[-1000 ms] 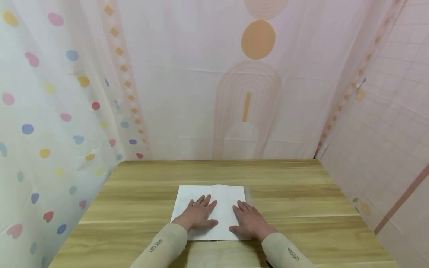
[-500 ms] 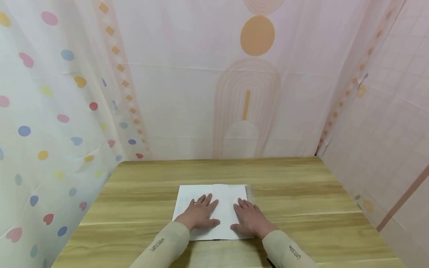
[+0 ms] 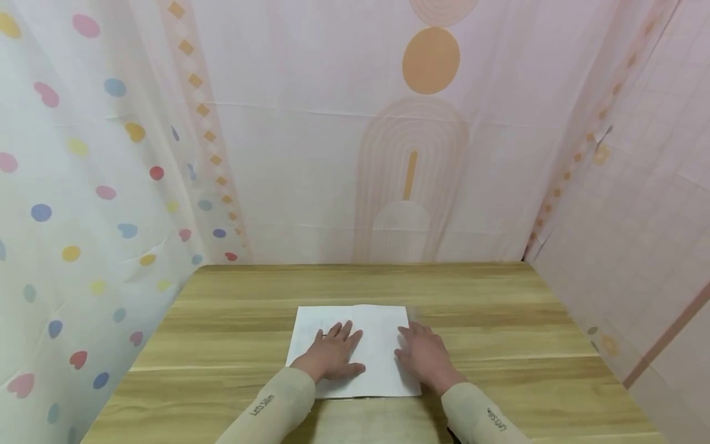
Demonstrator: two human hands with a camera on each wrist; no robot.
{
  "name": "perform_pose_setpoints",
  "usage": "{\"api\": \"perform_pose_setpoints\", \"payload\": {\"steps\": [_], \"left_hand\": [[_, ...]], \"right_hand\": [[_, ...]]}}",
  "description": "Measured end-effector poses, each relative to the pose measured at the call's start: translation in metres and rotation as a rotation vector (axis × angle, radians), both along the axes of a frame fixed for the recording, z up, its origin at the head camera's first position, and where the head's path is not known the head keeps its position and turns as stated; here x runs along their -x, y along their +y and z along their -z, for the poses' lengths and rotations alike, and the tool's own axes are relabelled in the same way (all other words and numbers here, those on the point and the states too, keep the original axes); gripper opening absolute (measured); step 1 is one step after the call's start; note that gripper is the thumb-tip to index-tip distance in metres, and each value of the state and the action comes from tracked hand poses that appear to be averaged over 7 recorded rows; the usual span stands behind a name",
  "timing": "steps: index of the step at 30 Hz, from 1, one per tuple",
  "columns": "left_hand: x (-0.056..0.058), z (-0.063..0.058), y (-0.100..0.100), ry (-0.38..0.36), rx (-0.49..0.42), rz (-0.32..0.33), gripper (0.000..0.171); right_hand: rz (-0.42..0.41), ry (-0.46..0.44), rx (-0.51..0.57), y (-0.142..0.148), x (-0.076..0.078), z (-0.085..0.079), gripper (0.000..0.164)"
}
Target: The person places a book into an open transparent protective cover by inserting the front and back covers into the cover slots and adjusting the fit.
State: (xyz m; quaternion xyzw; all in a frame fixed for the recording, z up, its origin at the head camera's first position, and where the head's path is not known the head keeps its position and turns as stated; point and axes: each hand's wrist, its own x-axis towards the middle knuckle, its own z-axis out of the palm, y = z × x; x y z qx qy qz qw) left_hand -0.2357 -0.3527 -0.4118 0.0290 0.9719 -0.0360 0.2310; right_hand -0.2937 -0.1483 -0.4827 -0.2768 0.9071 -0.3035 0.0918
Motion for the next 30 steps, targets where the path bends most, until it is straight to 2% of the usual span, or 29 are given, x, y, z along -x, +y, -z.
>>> {"api": "perform_pose_setpoints", "payload": {"steps": [3, 6, 13, 20, 30], "left_hand": [[-0.001, 0.0, 0.002, 0.005, -0.004, 0.006, 0.079], [-0.002, 0.001, 0.003, -0.001, -0.009, -0.008, 0.08], [0.0, 0.005, 0.005, -0.002, -0.02, -0.013, 0.08], [0.003, 0.004, 0.006, -0.003, -0.084, -0.047, 0.08], [0.004, 0.005, 0.005, -0.006, -0.144, -0.037, 0.078]], "right_hand": [[0.112, -0.039, 0.01, 0.006, 0.003, 0.001, 0.053], [0.177, -0.119, 0.043, 0.01, 0.005, 0.001, 0.055], [0.253, -0.26, 0.227, 0.015, 0.01, -0.002, 0.045], [0.32, -0.494, 0.384, 0.02, 0.019, -0.003, 0.054], [0.381, -0.605, 0.494, 0.019, 0.023, 0.007, 0.041]]}}
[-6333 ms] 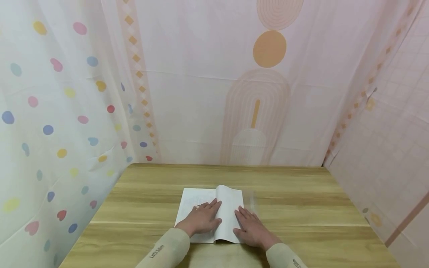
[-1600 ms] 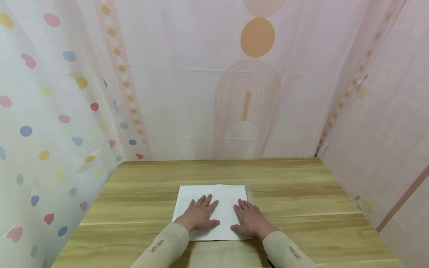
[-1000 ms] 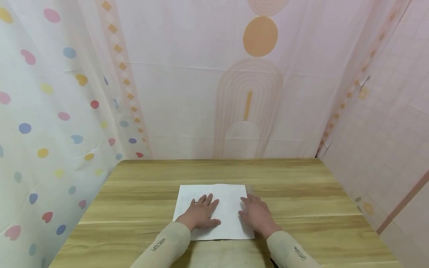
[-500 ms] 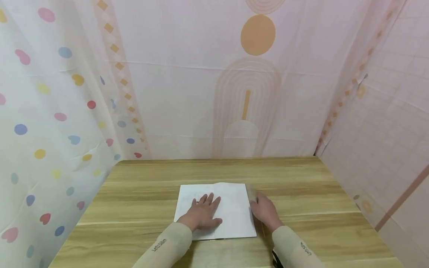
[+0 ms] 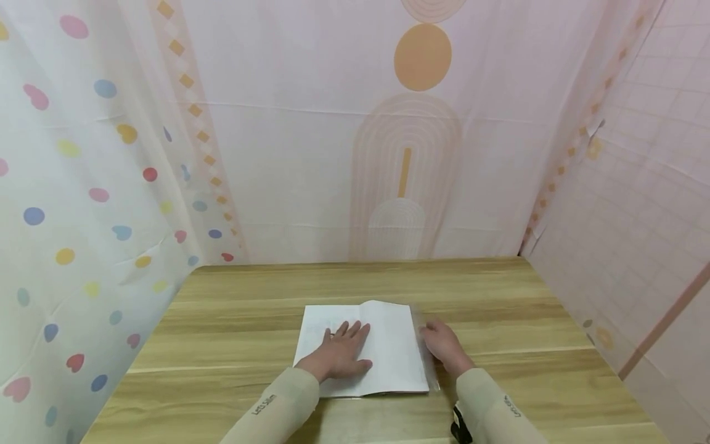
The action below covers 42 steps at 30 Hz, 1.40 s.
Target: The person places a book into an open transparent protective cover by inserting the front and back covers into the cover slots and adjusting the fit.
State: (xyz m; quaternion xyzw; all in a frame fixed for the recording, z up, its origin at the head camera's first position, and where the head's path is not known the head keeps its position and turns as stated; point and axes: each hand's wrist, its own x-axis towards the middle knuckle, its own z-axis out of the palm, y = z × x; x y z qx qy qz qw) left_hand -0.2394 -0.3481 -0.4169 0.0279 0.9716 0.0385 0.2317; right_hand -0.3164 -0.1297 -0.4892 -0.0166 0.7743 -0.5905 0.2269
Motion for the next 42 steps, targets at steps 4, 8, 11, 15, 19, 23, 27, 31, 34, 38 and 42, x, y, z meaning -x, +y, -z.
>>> {"api": "perform_pose_setpoints", "payload": {"steps": [4, 8, 11, 15, 19, 23, 27, 31, 34, 38, 42], "left_hand": [[0.0, 0.003, 0.001, 0.015, -0.019, 0.003, 0.077], [0.0, 0.004, 0.003, 0.027, -0.033, -0.002, 0.073], [0.001, 0.004, 0.002, 0.03, -0.044, -0.018, 0.069], [0.002, 0.002, 0.003, 0.04, -0.08, -0.039, 0.066], [0.002, -0.001, 0.002, 0.068, -0.126, -0.032, 0.065], [0.002, -0.001, 0.002, 0.101, -0.16, -0.024, 0.064], [0.004, -0.002, 0.002, 0.123, -0.211, -0.037, 0.06], [0.005, -0.005, 0.002, 0.148, -0.263, -0.046, 0.058], [0.006, -0.007, 0.003, 0.157, -0.292, -0.05, 0.059], [0.008, -0.01, 0.003, 0.147, -0.335, -0.071, 0.059], [0.011, -0.015, 0.002, 0.142, -0.39, -0.115, 0.06]], "right_hand": [[0.037, -0.053, 0.04, -0.001, 0.001, 0.003, 0.036], [0.044, -0.044, 0.069, -0.002, 0.002, 0.002, 0.035], [0.045, -0.024, 0.09, -0.003, 0.003, -0.001, 0.036], [0.069, -0.071, 0.161, -0.005, 0.004, -0.007, 0.039], [0.093, -0.139, 0.219, -0.006, 0.006, -0.014, 0.046], [0.099, -0.166, 0.275, -0.01, 0.007, -0.02, 0.045], [0.096, -0.141, 0.326, -0.014, 0.007, -0.028, 0.04], [0.072, -0.14, 0.391, -0.018, 0.007, -0.035, 0.04], [0.043, -0.161, 0.454, -0.02, 0.007, -0.039, 0.045], [-0.003, -0.171, 0.529, -0.025, 0.007, -0.044, 0.048], [-0.052, -0.165, 0.565, -0.031, 0.009, -0.049, 0.045]]}}
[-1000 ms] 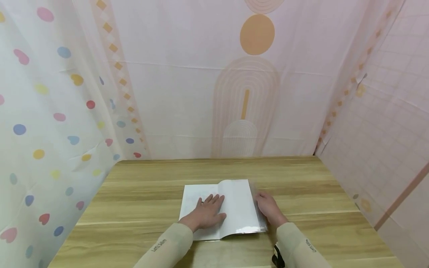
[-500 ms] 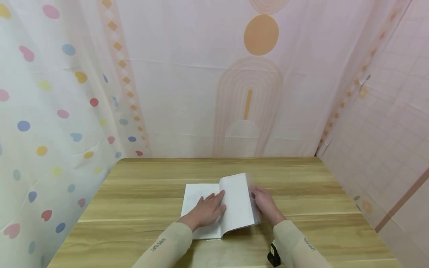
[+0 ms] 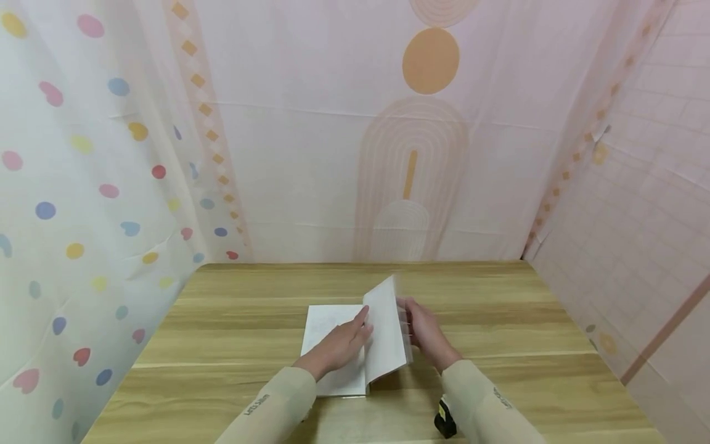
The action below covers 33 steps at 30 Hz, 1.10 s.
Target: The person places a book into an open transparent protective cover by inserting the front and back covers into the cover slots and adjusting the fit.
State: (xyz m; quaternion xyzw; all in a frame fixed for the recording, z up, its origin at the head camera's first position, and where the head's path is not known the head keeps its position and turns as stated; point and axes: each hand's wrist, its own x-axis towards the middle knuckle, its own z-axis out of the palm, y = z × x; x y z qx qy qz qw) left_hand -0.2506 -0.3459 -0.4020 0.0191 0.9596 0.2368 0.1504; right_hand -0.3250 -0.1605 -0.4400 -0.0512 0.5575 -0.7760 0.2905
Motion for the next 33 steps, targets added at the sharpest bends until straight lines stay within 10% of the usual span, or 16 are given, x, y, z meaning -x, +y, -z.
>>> {"api": "perform_pose_setpoints", "payload": {"steps": [21, 33], "left_hand": [[0.01, -0.025, -0.009, 0.045, -0.11, -0.099, 0.065], [0.009, -0.039, -0.017, -0.017, -0.175, -0.183, 0.072]], "right_hand": [[-0.193, 0.263, -0.09, -0.032, -0.012, -0.013, 0.053], [-0.269, 0.595, -0.293, -0.05, -0.028, -0.013, 0.051]]}}
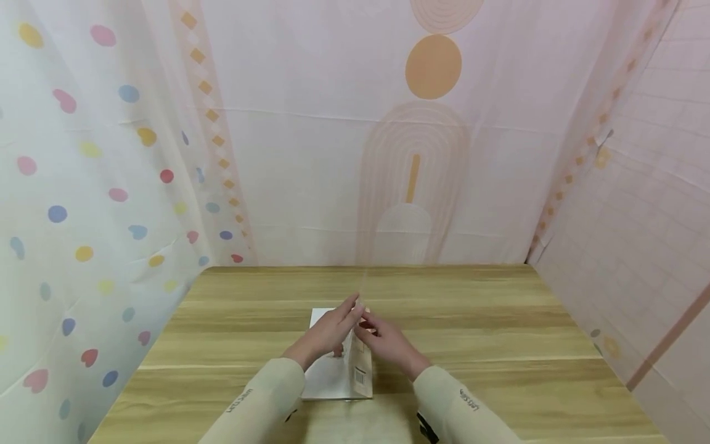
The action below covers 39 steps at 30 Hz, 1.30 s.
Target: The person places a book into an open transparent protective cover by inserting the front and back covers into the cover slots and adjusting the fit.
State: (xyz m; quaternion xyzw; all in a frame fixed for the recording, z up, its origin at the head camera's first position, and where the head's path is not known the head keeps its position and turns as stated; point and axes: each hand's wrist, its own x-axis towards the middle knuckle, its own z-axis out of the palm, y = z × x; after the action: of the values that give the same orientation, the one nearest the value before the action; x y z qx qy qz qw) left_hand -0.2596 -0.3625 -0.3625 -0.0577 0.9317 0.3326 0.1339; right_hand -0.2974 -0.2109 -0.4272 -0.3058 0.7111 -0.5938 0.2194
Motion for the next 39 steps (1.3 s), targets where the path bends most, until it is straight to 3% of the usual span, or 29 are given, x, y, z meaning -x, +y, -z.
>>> {"api": "perform_pose_setpoints", "payload": {"steps": [4, 11, 16, 21, 25, 33, 39], "left_hand": [[-0.002, -0.004, -0.006, 0.032, -0.003, -0.01, 0.075], [-0.003, -0.007, -0.018, 0.085, 0.004, -0.051, 0.061], [-0.006, -0.004, -0.028, 0.099, -0.022, -0.083, 0.072], [-0.009, 0.001, -0.041, 0.086, -0.022, -0.129, 0.085], [-0.014, 0.004, -0.049, 0.065, 0.061, -0.127, 0.081], [-0.025, 0.017, -0.063, 0.053, 0.275, -0.021, 0.065], [-0.03, 0.032, -0.068, 0.035, 0.386, -0.04, 0.065]], "right_hand": [[-0.042, 0.118, -0.085, -0.001, -0.004, 0.002, 0.052], [-0.092, 0.338, -0.302, -0.003, -0.006, 0.01, 0.051], [-0.072, 0.42, -0.42, -0.003, -0.01, 0.016, 0.052], [-0.077, 0.445, -0.482, -0.004, -0.012, 0.02, 0.055], [-0.087, 0.452, -0.509, -0.005, -0.012, 0.023, 0.056], [-0.108, 0.485, -0.523, -0.006, -0.014, 0.026, 0.057], [-0.137, 0.562, -0.54, -0.01, -0.016, 0.029, 0.056]]}}
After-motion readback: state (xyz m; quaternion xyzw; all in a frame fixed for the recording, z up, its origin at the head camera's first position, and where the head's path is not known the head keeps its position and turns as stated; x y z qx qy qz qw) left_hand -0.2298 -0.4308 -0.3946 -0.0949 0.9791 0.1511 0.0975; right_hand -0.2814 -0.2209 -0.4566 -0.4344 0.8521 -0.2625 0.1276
